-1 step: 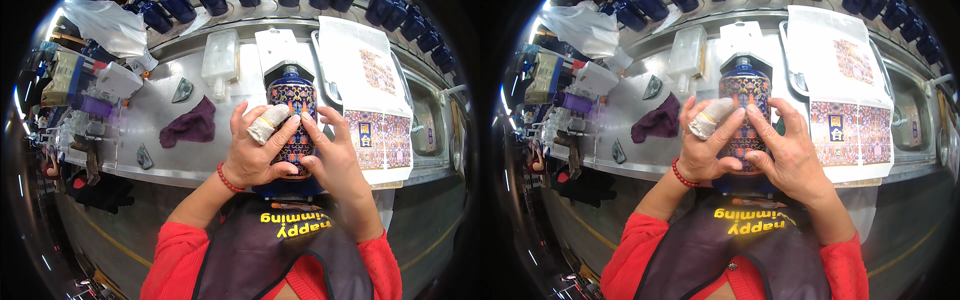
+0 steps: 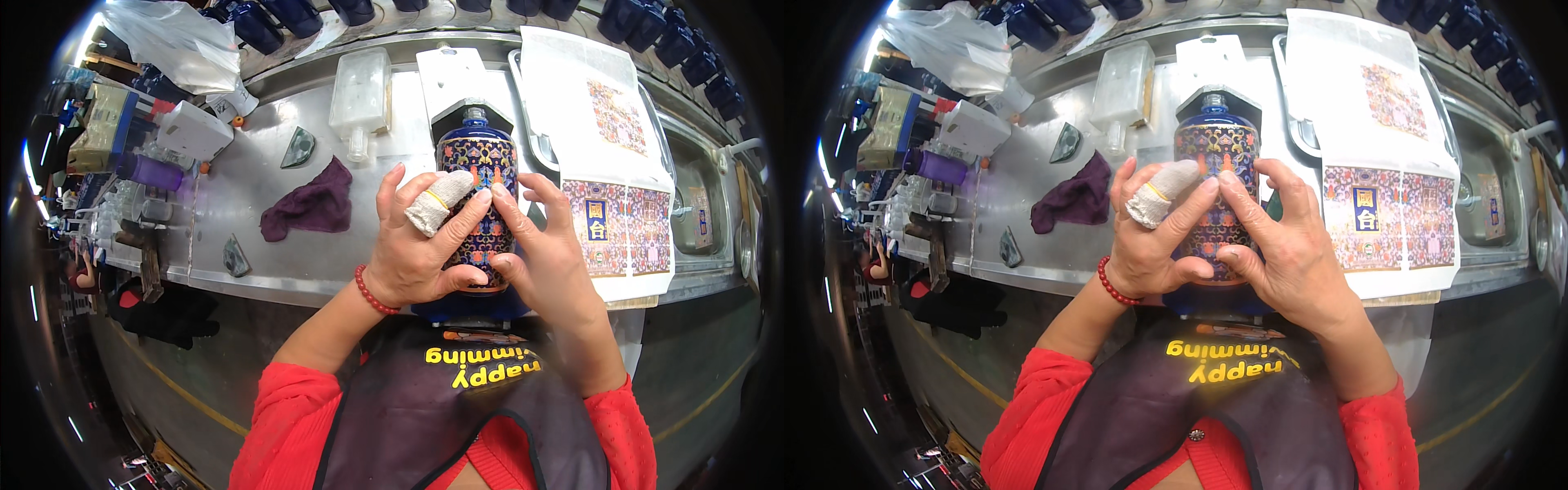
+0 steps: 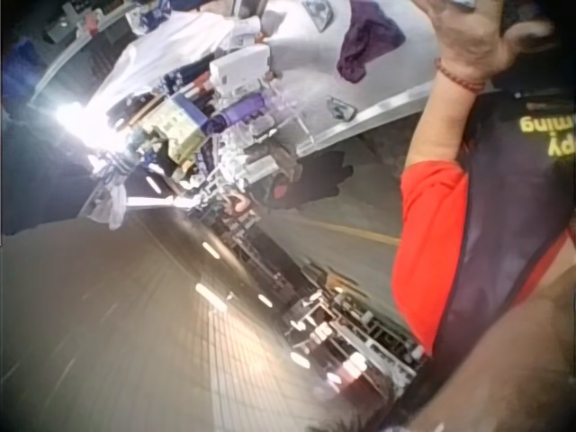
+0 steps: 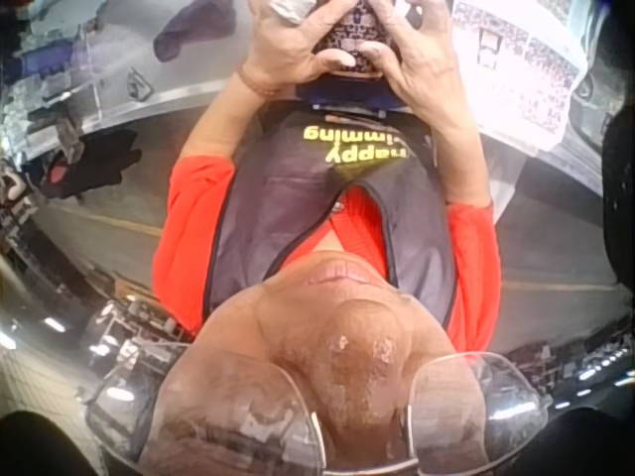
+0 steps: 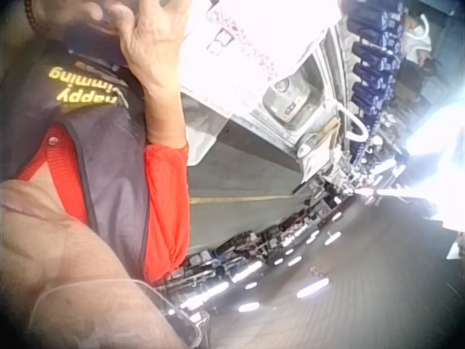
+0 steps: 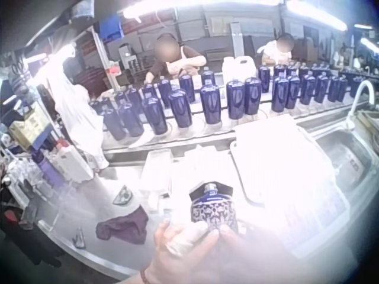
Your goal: The person applies a decorative sticker to a blue bottle, smoothing it with a green card and fingers. They rotate the bottle to align the sticker, then apply a second sticker to another side, smoothing both to remove air bubbles.
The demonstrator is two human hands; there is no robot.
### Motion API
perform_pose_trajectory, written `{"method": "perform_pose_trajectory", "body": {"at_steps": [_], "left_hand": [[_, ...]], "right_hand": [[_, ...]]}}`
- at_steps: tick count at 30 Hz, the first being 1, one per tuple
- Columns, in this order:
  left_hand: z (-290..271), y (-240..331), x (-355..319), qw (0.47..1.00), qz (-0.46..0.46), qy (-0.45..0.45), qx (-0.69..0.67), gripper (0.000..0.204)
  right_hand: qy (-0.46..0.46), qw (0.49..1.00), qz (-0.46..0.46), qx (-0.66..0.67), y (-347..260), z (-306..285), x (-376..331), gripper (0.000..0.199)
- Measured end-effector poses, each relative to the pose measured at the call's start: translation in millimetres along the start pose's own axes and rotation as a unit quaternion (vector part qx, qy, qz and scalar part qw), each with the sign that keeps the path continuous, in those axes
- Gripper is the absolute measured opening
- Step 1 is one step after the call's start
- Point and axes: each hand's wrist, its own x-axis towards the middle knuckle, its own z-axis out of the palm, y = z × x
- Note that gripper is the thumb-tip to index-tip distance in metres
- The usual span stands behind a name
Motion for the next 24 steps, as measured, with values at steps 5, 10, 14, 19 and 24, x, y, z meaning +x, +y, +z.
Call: {"method": "perform_pose_trajectory", "body": {"at_steps": [5,10,14,19,24], "left_hand": [[-1.8,-4.8,1.1,0.999,-0.013,-0.005,-0.033,0.085],[-0.8,-8.4,5.0,1.0,-0.019,0.009,-0.006,0.086],[0.5,-8.8,7.2,1.0,-0.001,-0.002,0.015,0.087],[-0.1,-18.6,13.3,0.999,-0.033,0.02,-0.032,0.089],[0.6,-18.6,21.3,1.0,-0.013,-0.007,0.005,0.091]], "right_hand": [[0.007,1.0,0.002,0.022,6.5,-1.5,3.5,0.065],[0.012,1.0,0.016,0.013,6.5,-1.7,3.5,0.063],[0.0,1.0,0.005,0.002,7.2,-1.3,4.8,0.064],[0.018,0.999,0.019,0.043,11.8,-1.7,9.8,0.066],[0.01,0.999,0.015,0.04,14.9,0.3,11.3,0.067]]}}
